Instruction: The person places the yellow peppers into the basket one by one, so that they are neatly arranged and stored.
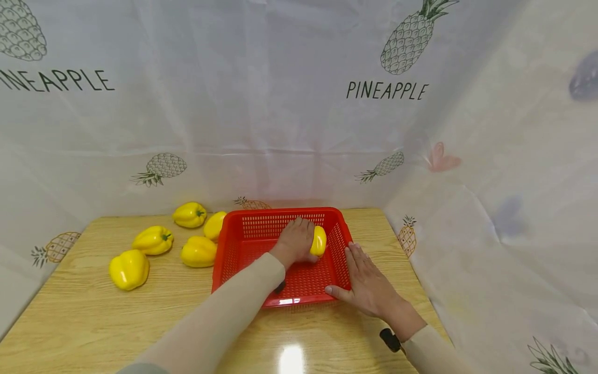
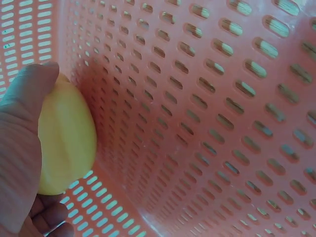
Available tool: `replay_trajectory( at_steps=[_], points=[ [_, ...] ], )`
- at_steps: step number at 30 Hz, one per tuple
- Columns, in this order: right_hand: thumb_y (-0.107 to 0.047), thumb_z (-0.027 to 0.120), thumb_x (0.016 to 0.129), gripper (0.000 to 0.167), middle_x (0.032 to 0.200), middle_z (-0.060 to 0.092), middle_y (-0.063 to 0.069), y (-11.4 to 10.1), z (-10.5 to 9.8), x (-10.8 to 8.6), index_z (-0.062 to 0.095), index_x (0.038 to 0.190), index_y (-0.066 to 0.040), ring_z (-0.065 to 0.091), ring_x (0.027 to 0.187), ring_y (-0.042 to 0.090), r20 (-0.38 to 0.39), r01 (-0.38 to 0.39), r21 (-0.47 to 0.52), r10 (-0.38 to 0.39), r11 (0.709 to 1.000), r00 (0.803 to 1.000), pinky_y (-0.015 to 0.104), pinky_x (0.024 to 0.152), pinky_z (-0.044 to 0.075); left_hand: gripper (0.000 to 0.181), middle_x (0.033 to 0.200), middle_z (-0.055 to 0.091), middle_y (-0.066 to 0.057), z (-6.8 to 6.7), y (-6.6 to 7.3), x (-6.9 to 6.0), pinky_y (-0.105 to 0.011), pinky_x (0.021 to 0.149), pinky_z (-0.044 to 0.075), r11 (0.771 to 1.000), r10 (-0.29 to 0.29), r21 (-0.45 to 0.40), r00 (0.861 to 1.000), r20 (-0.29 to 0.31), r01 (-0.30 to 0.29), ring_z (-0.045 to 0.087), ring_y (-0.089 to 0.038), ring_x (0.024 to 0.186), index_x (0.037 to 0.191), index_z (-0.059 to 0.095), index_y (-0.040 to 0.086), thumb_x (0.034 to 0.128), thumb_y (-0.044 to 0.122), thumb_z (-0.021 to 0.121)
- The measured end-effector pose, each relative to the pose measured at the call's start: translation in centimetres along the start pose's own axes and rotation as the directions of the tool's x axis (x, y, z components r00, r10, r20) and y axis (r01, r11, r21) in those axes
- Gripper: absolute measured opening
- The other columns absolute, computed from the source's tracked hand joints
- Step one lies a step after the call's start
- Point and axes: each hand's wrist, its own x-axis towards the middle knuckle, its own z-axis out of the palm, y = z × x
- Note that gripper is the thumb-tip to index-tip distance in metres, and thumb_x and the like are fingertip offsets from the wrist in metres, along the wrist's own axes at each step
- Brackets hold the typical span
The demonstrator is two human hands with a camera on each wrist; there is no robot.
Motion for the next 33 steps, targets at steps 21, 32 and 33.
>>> replay_trajectory(
  at_steps=[21,32,33],
  points=[
    [-0.074,0.054,0.097,0.112,0.173,0.011,0.028,0.0,-0.1,0.0,0.019,0.164,0.009,0.018,0.158,0.052,-0.002,0.004,0.016,-0.004,1.000,1.000,0.068,0.122,0.029,0.099,0.152,0.050,-0.011,-6.5,-4.5,-2.8,-0.039,0.121,0.038,0.989,-0.006,-0.149,0.999,-0.034,0.001,0.046,-0.025,0.139,0.158,0.037,0.003,0.0944,0.075,0.059],
    [-0.072,0.056,0.098,0.110,0.173,0.012,0.028,-0.1,-0.4,-0.1,0.019,0.164,0.007,0.018,0.159,0.051,0.009,-0.001,0.020,0.001,1.000,1.000,0.067,0.123,0.028,0.075,0.149,0.052,-0.020,-9.0,-14.0,-9.7,-0.051,0.117,0.041,0.966,-0.101,-0.258,0.963,-0.250,0.034,0.046,-0.037,0.139,0.153,0.042,-0.004,0.1012,0.044,0.067],
    [-0.072,0.055,0.098,0.110,0.173,0.012,0.028,-0.1,-0.4,-0.1,0.019,0.164,0.007,0.018,0.158,0.051,0.011,-0.003,0.021,0.003,1.000,1.000,0.067,0.123,0.028,0.072,0.149,0.052,-0.021,-8.9,-14.9,-10.5,-0.053,0.117,0.041,0.962,-0.118,-0.269,0.955,-0.271,0.043,0.047,-0.038,0.138,0.152,0.044,-0.004,0.1013,0.041,0.067]
  ],
)
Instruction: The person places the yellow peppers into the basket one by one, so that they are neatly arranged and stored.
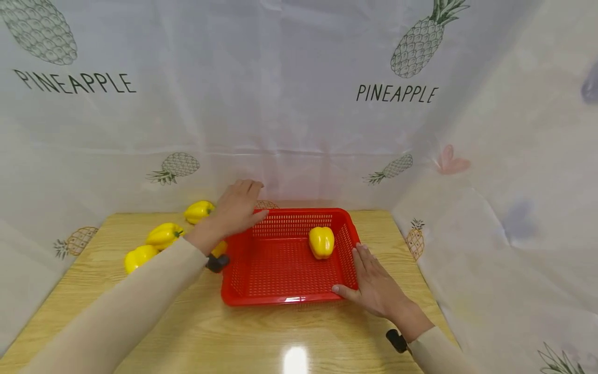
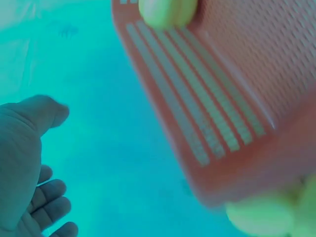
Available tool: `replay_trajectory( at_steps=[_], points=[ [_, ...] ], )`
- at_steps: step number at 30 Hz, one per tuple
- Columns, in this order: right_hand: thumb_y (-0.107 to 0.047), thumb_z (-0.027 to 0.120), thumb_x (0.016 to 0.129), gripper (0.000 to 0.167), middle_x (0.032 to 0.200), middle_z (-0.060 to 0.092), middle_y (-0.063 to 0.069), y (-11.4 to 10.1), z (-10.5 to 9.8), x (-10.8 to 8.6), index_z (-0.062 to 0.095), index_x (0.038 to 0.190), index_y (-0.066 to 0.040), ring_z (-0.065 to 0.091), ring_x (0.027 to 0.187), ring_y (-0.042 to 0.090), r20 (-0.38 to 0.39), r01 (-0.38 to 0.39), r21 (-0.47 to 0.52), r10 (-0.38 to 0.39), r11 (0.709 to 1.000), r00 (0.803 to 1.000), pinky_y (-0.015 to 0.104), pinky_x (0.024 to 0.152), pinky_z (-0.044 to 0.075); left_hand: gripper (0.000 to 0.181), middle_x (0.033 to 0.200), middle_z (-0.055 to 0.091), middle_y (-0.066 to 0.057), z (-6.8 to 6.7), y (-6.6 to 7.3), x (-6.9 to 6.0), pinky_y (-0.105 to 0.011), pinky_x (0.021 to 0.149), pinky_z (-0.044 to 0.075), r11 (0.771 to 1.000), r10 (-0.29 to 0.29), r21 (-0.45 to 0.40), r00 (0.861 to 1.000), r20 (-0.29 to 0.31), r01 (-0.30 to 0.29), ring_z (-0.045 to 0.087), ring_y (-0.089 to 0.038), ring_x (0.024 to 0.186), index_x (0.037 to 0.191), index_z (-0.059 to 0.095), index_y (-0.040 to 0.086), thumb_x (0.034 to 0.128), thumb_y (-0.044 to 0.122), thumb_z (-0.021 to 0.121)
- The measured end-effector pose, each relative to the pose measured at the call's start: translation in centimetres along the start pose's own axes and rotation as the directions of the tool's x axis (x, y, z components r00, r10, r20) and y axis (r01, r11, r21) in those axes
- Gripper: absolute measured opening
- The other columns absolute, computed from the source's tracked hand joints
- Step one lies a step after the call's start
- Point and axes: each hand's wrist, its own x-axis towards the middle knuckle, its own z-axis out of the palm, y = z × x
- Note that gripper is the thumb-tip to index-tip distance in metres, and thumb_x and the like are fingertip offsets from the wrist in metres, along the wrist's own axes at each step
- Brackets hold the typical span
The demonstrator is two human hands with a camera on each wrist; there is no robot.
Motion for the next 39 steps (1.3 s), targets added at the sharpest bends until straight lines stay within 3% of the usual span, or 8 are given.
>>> replay_trajectory(
  at_steps=[4,8,13,17,22,28,32,39],
  points=[
    [-0.073,0.055,0.097,0.111,0.174,0.010,0.027,0.2,0.0,-0.1,0.018,0.165,0.007,0.017,0.159,0.051,0.014,-0.015,0.008,0.015,1.000,1.000,0.068,0.123,0.028,0.062,0.147,0.054,-0.023,-0.4,-3.0,-2.8,-0.058,0.112,0.043,0.998,-0.055,-0.016,0.997,-0.062,0.054,0.049,-0.042,0.135,0.149,0.049,-0.004,0.1029,0.035,0.065],
    [-0.073,0.055,0.097,0.111,0.174,0.010,0.028,0.5,-0.2,-0.4,0.018,0.164,0.008,0.018,0.158,0.052,0.018,-0.023,0.004,0.023,1.000,1.000,0.068,0.122,0.028,0.059,0.146,0.053,-0.025,0.6,-5.2,-5.4,-0.061,0.108,0.045,0.992,-0.126,-0.023,0.990,-0.062,0.125,0.050,-0.046,0.132,0.148,0.050,-0.004,0.1030,0.033,0.064],
    [-0.072,0.056,0.097,0.111,0.174,0.010,0.028,0.9,-0.5,-0.5,0.018,0.164,0.008,0.018,0.158,0.053,0.018,-0.022,-0.002,0.022,1.000,1.000,0.068,0.122,0.027,0.069,0.144,0.054,-0.028,3.5,-6.7,-7.8,-0.063,0.104,0.046,0.976,-0.217,0.003,0.976,-0.035,0.217,0.050,-0.050,0.128,0.148,0.048,-0.004,0.0991,0.040,0.070],
    [-0.072,0.056,0.097,0.112,0.174,0.009,0.029,1.1,-0.6,-0.4,0.017,0.164,0.008,0.018,0.157,0.054,0.019,-0.023,-0.003,0.023,1.000,1.000,0.069,0.122,0.027,0.086,0.141,0.054,-0.031,6.4,-7.2,-9.0,-0.065,0.103,0.047,0.968,-0.244,0.054,0.970,-0.004,0.244,0.051,-0.051,0.127,0.151,0.044,-0.005,0.0940,0.052,0.074],
    [-0.071,0.056,0.097,0.111,0.173,0.009,0.029,1.0,-0.5,-0.2,0.016,0.165,0.008,0.018,0.157,0.055,0.023,-0.013,-0.002,0.013,1.000,1.000,0.070,0.121,0.028,0.086,0.142,0.053,-0.028,8.4,-7.0,-10.0,-0.062,0.106,0.046,0.965,-0.240,0.115,0.970,0.044,0.234,0.049,-0.046,0.128,0.147,0.046,-0.004,0.0940,0.059,0.071],
    [-0.071,0.057,0.098,0.111,0.173,0.009,0.029,0.8,-0.4,-0.1,0.016,0.165,0.007,0.019,0.156,0.055,0.022,-0.008,-0.002,0.008,1.000,1.000,0.070,0.121,0.028,0.071,0.138,0.055,-0.023,9.9,-6.5,-10.6,-0.060,0.109,0.044,0.967,-0.222,0.142,0.974,0.050,0.213,0.047,-0.042,0.127,0.142,0.055,0.000,0.0993,0.056,0.064],
    [-0.070,0.057,0.098,0.110,0.173,0.010,0.029,0.6,-0.2,0.0,0.017,0.165,0.007,0.020,0.156,0.055,0.011,0.001,-0.004,-0.001,1.000,1.000,0.070,0.120,0.030,0.060,0.135,0.056,-0.021,10.4,-6.8,-11.1,-0.059,0.109,0.043,0.970,-0.195,0.155,0.980,0.043,0.186,0.048,-0.041,0.127,0.136,0.060,0.002,0.0994,0.049,0.067],
    [-0.069,0.058,0.098,0.109,0.173,0.011,0.030,0.1,-0.2,0.1,0.017,0.165,0.007,0.020,0.156,0.055,0.015,0.007,0.000,-0.007,1.000,1.000,0.070,0.120,0.030,0.051,0.140,0.055,-0.018,9.9,-8.3,-13.2,-0.058,0.118,0.038,0.993,-0.044,0.114,0.998,0.040,0.040,0.049,-0.039,0.134,0.135,0.060,0.004,0.0927,0.027,0.079]
  ],
)
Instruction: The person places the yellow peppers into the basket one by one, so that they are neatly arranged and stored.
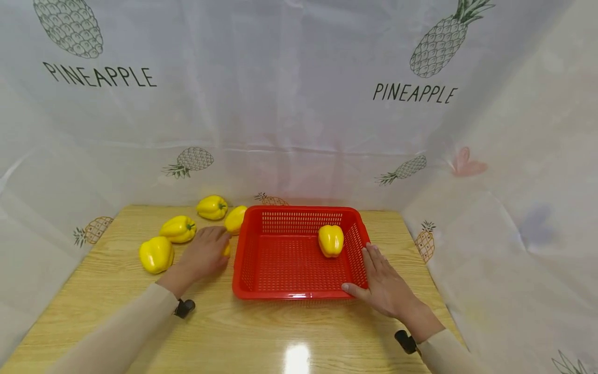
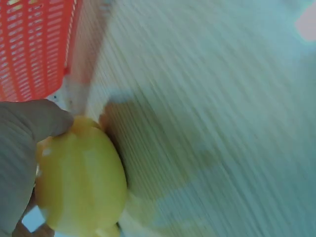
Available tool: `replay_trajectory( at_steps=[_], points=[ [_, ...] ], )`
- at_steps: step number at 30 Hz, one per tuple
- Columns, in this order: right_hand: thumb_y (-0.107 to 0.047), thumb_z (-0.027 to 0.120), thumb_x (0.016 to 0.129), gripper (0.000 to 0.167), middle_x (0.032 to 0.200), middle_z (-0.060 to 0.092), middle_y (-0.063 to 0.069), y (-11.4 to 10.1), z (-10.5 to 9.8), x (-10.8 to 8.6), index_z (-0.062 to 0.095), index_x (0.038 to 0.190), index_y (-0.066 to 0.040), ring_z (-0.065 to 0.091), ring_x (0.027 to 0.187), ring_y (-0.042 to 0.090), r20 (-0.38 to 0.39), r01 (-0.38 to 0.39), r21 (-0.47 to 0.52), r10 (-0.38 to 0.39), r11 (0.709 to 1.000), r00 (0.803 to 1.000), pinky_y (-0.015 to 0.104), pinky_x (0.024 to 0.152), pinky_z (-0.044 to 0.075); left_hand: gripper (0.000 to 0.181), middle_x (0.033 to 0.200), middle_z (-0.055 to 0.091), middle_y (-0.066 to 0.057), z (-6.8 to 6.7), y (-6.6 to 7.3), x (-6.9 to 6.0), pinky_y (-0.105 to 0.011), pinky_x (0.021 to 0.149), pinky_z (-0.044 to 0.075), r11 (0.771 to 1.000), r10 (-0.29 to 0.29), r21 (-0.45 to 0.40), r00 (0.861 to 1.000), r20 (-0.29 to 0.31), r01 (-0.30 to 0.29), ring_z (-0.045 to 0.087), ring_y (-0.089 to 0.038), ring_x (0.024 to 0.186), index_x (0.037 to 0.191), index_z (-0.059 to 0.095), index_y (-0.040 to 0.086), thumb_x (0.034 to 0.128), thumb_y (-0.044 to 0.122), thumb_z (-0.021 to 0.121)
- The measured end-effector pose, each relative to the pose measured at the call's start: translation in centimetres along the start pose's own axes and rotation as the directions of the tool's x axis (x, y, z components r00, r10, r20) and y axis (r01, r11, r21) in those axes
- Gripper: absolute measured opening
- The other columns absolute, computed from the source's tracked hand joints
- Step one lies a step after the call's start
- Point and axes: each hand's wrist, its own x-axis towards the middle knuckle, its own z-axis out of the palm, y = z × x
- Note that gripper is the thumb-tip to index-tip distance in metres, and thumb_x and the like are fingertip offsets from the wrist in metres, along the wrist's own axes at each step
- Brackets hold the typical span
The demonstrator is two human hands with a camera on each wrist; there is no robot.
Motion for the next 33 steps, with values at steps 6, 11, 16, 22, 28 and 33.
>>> replay_trajectory(
  at_steps=[6,11,16,22,28,33],
  points=[
    [-0.068,0.058,0.099,0.109,0.173,0.009,0.029,0.2,0.0,0.0,0.015,0.165,0.007,0.018,0.157,0.055,-0.003,0.006,0.020,-0.006,1.000,1.000,0.071,0.120,0.029,0.050,0.142,0.055,-0.017,-1.1,-1.5,-2.3,-0.063,0.121,0.035,0.994,0.109,-0.012,0.994,0.010,-0.108,0.050,-0.038,0.138,0.134,0.061,0.004,0.0894,0.016,0.082],
    [-0.067,0.058,0.099,0.109,0.174,0.008,0.028,0.3,0.0,-0.1,0.013,0.165,0.007,0.017,0.158,0.053,0.001,-0.005,0.034,0.005,0.999,1.000,0.071,0.120,0.028,0.062,0.148,0.053,-0.018,-2.0,-2.3,-2.9,-0.063,0.124,0.030,0.993,0.121,-0.010,0.992,0.040,-0.121,0.046,-0.038,0.143,0.142,0.057,0.002,0.0904,0.022,0.083],
    [-0.068,0.058,0.099,0.109,0.174,0.008,0.028,0.2,0.0,-0.1,0.013,0.166,0.006,0.016,0.158,0.053,0.003,-0.002,0.042,0.002,0.999,1.000,0.071,0.120,0.028,0.088,0.150,0.050,-0.023,-2.8,-2.9,-3.2,-0.061,0.123,0.033,0.999,0.047,-0.005,0.998,0.051,-0.047,0.046,-0.043,0.142,0.150,0.048,-0.004,0.0847,0.039,0.089],
    [-0.069,0.057,0.098,0.110,0.174,0.007,0.028,0.3,0.1,0.1,0.013,0.166,0.006,0.017,0.158,0.053,0.006,-0.001,0.040,0.001,0.999,1.000,0.071,0.120,0.028,0.115,0.151,0.047,-0.032,-3.1,-3.7,-3.0,-0.061,0.123,0.032,0.999,-0.028,0.047,0.995,0.093,0.024,0.044,-0.048,0.141,0.151,0.041,-0.012,0.0758,0.060,0.090],
    [-0.069,0.058,0.099,0.110,0.174,0.007,0.029,0.4,0.2,0.0,0.015,0.165,0.008,0.017,0.157,0.054,0.000,0.010,0.037,-0.010,0.999,1.000,0.071,0.120,0.029,0.113,0.140,0.052,-0.031,-2.8,-4.1,-2.5,-0.060,0.118,0.039,0.996,-0.043,0.088,0.994,0.103,0.034,0.049,-0.048,0.132,0.144,0.046,-0.012,0.0746,0.067,0.087],
    [-0.068,0.057,0.099,0.109,0.174,0.007,0.029,0.3,0.3,-0.1,0.016,0.165,0.007,0.018,0.157,0.054,-0.007,0.010,0.039,-0.009,0.999,1.000,0.071,0.119,0.030,0.105,0.134,0.054,-0.029,-2.3,-4.1,-2.4,-0.062,0.115,0.041,0.995,-0.055,0.084,0.992,0.113,0.046,0.050,-0.048,0.129,0.140,0.048,-0.011,0.0766,0.064,0.086]
  ],
)
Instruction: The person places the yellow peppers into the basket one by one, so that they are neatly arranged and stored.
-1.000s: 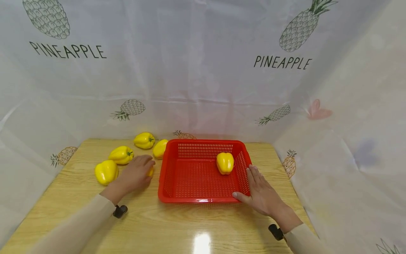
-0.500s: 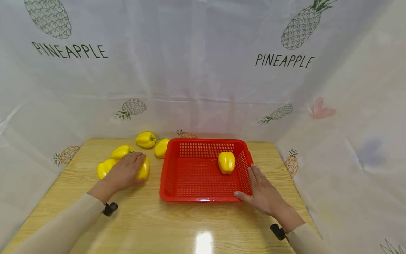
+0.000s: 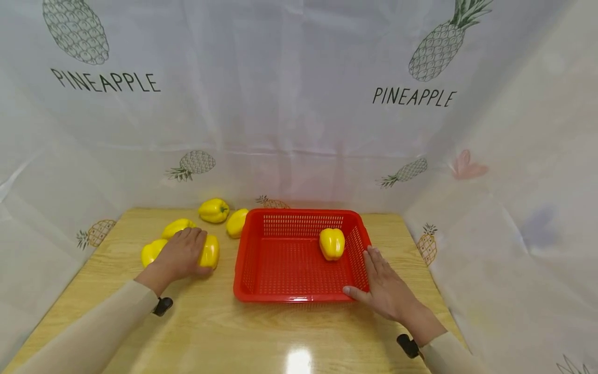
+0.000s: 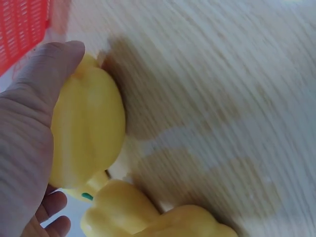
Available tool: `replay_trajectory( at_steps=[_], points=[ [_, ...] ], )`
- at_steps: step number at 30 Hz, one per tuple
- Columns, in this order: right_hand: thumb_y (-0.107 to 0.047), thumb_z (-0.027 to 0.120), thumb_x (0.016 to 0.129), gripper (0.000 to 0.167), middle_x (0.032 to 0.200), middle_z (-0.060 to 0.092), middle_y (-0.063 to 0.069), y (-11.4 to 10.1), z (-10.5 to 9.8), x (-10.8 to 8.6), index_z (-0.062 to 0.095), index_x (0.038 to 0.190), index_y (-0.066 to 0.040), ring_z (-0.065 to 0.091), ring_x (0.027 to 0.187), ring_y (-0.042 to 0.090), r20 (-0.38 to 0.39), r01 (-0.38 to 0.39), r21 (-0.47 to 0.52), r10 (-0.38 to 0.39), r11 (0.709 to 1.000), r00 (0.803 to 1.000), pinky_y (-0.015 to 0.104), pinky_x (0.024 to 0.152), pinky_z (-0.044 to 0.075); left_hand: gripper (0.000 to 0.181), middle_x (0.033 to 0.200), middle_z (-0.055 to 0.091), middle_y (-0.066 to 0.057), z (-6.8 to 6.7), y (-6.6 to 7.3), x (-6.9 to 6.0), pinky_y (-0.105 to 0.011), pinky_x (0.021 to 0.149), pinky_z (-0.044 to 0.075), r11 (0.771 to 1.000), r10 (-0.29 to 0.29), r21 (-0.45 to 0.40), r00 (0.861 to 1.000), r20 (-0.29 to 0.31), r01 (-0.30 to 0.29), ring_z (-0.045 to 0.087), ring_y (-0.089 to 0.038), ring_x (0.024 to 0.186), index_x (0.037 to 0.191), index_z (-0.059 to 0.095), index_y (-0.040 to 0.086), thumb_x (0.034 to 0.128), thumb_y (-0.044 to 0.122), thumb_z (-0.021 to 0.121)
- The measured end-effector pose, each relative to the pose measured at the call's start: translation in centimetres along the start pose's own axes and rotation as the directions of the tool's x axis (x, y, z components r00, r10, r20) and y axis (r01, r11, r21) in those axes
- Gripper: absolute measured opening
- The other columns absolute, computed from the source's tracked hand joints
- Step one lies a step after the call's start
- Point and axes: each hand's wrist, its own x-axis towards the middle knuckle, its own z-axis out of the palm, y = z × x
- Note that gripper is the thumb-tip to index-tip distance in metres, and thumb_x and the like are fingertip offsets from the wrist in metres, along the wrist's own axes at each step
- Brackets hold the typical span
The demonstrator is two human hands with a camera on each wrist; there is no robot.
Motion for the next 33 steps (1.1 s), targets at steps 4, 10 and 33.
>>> replay_trajectory(
  at_steps=[4,10,33],
  points=[
    [-0.069,0.058,0.098,0.109,0.174,0.008,0.028,0.0,0.2,0.1,0.016,0.165,0.007,0.019,0.157,0.054,-0.004,0.001,-0.007,-0.002,1.000,1.000,0.071,0.119,0.030,0.100,0.129,0.055,-0.028,0.6,-0.2,-0.1,-0.062,0.115,0.041,1.000,0.007,0.021,1.000,-0.003,-0.007,0.051,-0.047,0.127,0.136,0.049,-0.010,0.0780,0.062,0.085],
    [-0.069,0.058,0.098,0.110,0.174,0.009,0.028,0.0,0.2,0.2,0.017,0.165,0.007,0.019,0.157,0.055,-0.011,0.003,-0.008,-0.003,1.000,1.000,0.071,0.119,0.031,0.099,0.128,0.055,-0.028,0.7,-0.3,0.0,-0.060,0.115,0.042,0.999,0.017,0.038,1.000,-0.004,-0.017,0.052,-0.046,0.125,0.137,0.048,-0.011,0.0790,0.061,0.085],
    [-0.067,0.064,0.095,0.114,0.172,0.011,0.033,-0.2,-0.8,-0.3,0.015,0.164,0.009,0.017,0.157,0.054,0.021,0.001,0.005,-0.002,1.000,1.000,0.071,0.123,0.020,0.100,0.131,0.057,-0.031,0.2,-0.7,0.0,-0.056,0.113,0.045,1.000,0.007,0.015,1.000,-0.020,-0.007,0.053,-0.047,0.125,0.140,0.047,-0.015,0.0796,0.054,0.087]
  ],
)
